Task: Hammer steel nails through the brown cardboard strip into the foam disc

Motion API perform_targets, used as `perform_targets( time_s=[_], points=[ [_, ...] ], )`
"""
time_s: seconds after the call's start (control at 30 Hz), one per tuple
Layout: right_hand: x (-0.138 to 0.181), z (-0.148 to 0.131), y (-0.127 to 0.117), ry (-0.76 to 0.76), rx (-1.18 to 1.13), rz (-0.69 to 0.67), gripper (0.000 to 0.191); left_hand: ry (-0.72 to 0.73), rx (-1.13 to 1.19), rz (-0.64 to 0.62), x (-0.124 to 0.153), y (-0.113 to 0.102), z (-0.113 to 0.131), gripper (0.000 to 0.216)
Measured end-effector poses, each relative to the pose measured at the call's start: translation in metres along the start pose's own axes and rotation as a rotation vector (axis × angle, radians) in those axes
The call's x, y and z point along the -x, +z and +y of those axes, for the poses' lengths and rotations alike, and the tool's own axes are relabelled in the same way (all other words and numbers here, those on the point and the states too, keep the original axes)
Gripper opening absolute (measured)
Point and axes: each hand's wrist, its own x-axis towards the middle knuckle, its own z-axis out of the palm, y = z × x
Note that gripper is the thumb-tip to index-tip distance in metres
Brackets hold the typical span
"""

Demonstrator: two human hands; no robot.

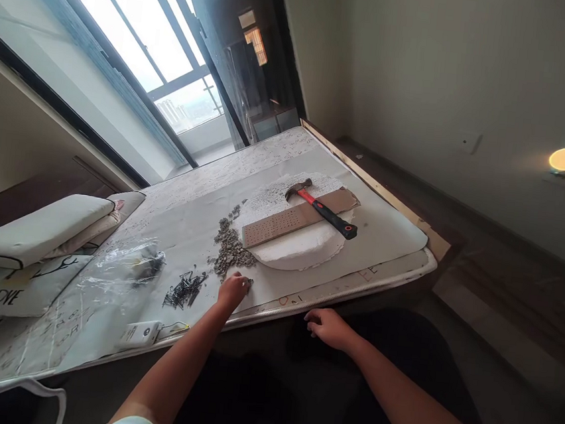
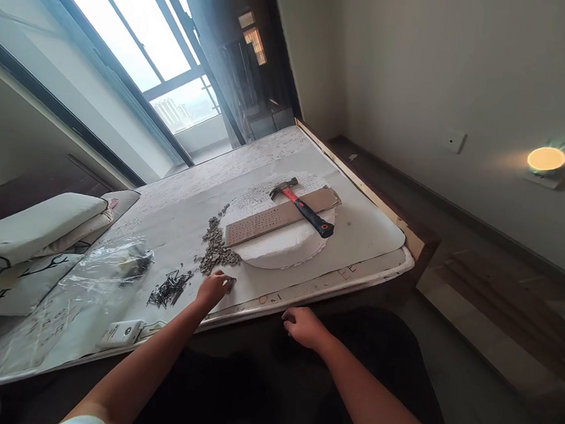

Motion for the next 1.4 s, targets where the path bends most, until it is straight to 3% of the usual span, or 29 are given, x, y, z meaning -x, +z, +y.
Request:
perform_targets(
  time_s=[0.17,0.43,0.63,0.97,1.4],
  points=[
    [0.001,0.000,-0.001,-0.009,0.031,0.004,0.025,0.087,-0.047,-0.065,0.012,0.003,0.002,0.026],
    [0.000,0.004,0.001,-0.013,0.051,0.011,0.023,0.055,-0.004,-0.066,0.015,0.003,0.001,0.026],
    [0.001,0.003,-0.001,-0.019,0.073,0.008,0.025,0.111,0.029,-0.001,0.015,0.006,-0.010,0.027],
    [0.002,0.001,-0.001,-0.004,0.062,-0.005,0.024,0.120,0.129,-0.012,0.012,0.008,-0.015,0.027],
    [-0.001,-0.003,0.003,-0.018,0.055,0.001,0.026,0.117,0.188,0.023,0.020,-0.003,-0.005,0.027]
  ],
)
